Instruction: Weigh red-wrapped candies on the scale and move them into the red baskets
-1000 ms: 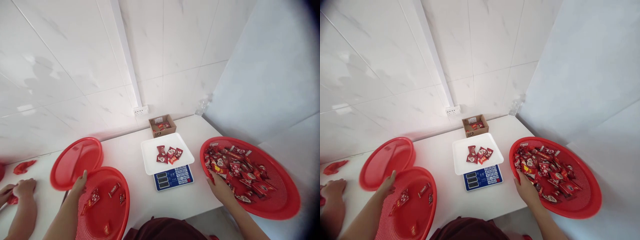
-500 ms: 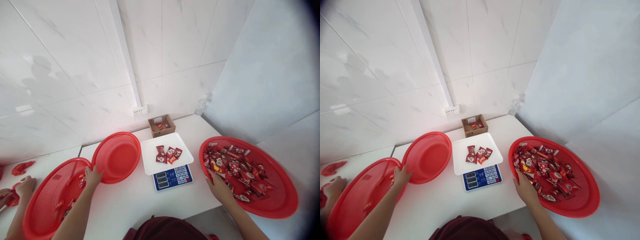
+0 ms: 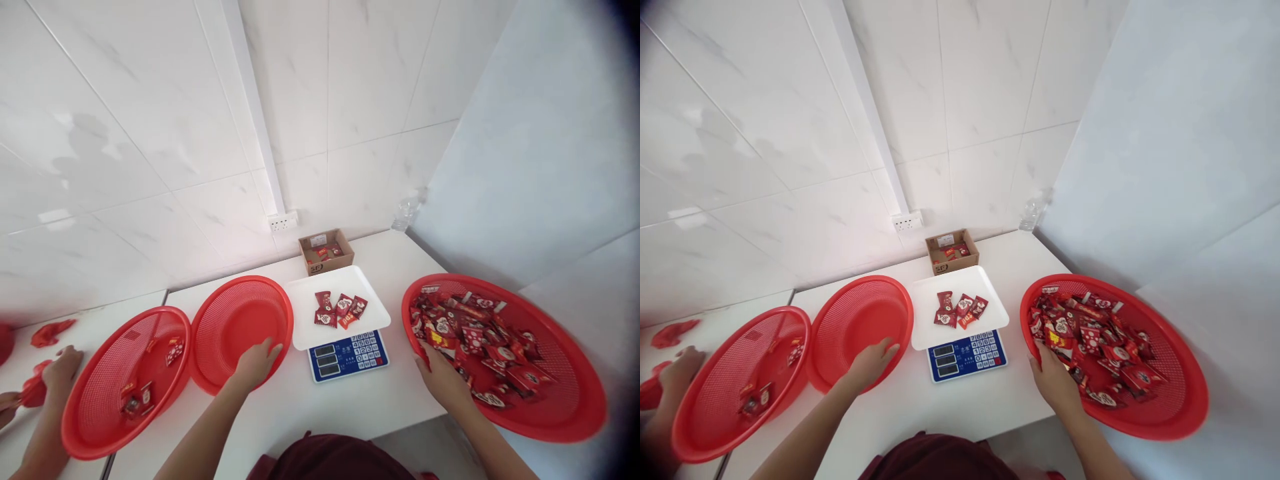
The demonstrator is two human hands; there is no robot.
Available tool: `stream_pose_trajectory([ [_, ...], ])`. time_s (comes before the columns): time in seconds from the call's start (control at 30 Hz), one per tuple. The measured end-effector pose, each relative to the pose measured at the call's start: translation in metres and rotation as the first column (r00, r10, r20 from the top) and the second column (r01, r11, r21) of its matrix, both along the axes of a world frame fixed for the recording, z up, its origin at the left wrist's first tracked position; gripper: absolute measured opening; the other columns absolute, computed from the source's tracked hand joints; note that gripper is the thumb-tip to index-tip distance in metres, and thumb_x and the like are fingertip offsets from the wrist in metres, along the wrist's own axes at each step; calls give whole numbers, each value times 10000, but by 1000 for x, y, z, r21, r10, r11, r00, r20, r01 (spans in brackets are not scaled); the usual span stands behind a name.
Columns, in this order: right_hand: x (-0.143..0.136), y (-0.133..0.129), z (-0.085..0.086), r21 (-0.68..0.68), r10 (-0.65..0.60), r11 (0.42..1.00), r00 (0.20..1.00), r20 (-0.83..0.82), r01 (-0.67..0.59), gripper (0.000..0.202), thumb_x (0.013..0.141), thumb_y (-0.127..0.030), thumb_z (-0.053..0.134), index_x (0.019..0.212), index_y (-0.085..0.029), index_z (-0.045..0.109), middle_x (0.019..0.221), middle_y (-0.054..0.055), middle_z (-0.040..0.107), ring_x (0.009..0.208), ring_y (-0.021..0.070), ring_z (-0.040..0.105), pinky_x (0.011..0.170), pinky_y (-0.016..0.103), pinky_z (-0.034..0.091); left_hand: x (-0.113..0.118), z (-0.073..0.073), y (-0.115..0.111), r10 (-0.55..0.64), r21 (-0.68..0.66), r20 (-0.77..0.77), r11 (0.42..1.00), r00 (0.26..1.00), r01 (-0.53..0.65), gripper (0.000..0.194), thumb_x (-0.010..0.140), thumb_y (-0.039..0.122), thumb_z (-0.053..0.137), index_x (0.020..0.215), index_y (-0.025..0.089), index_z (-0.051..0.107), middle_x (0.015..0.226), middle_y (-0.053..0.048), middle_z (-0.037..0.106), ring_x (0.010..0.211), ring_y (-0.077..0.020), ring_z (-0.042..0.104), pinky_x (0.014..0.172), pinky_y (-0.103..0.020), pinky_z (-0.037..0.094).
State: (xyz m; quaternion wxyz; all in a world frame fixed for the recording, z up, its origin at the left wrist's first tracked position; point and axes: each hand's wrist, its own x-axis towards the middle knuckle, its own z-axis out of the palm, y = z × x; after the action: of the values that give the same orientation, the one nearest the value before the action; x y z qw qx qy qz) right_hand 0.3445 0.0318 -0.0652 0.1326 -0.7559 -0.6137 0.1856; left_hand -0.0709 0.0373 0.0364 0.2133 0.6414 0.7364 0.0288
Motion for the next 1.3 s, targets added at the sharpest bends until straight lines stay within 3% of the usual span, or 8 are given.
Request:
stream_pose_trajectory([
  [0.13,-2,0,2,7,2,1000,1000,27,-3,506,850,-349,300,1258,-85,441,1245,183,547,1105,281,543,882,408,450,52,0,26,-262,49,-5,964,965,262,325,871,202,326,1072,212,580,1098,-100,607,1037,-215,542,841,-333,425],
  [0.27,-3,-1,5,15,7,1000,999,40,-7,488,851,-348,308,1247,-107,461,1262,169,538,1120,274,536,875,397,457,106,-6,50,-482,85,-11,872,876,481,452,789,53,392,1199,218,490,1258,-76,506,1183,-193,412,982,-316,341],
  [0.47,-6,-2,8,-5,7,1000,999,48,-7,493,859,-336,282,1250,-84,443,1272,181,523,1139,280,516,897,413,440,138,-15,77,-545,14,-61,837,836,547,487,686,7,519,1153,146,515,1192,-168,514,1109,-289,462,910,-413,394],
  [0.67,-3,0,7,17,2,1000,1000,15,-2,456,833,-322,327,1224,-138,471,1231,140,562,1131,251,524,913,372,433,124,-13,82,-456,17,-49,889,889,457,423,763,26,441,1144,195,513,1076,-122,595,1025,-234,539,840,-344,421],
  [0.8,-7,5,15,217,28,976,999,45,-37,445,822,-321,366,1200,-126,495,1173,157,582,1109,272,520,925,408,416,85,-1,63,-262,96,-30,960,965,264,399,860,108,309,1228,201,432,1140,-102,586,1033,-203,542,833,-305,418],
  [0.97,-46,30,39,452,241,863,970,26,-226,332,838,-257,375,1067,-159,594,1050,128,632,1011,254,543,911,413,415,28,2,29,16,104,-1,994,1000,-16,401,906,213,221,1264,182,400,1187,-123,571,1018,-207,564,777,-290,439],
  [1.17,-107,65,66,336,496,810,867,47,-481,353,829,-145,366,1054,-210,629,1117,72,623,1056,233,501,912,378,394,16,-15,4,211,82,234,968,949,-236,500,880,376,330,1330,158,331,1352,-145,424,1192,-249,447,896,-334,394],
  [1.3,-124,76,75,159,588,793,807,53,-588,368,796,-63,363,983,-194,652,1069,74,637,1051,228,480,871,336,381,36,-16,-8,180,97,374,968,910,-231,471,855,402,379,1263,172,427,1300,-125,490,1219,-250,423,961,-363,349],
])
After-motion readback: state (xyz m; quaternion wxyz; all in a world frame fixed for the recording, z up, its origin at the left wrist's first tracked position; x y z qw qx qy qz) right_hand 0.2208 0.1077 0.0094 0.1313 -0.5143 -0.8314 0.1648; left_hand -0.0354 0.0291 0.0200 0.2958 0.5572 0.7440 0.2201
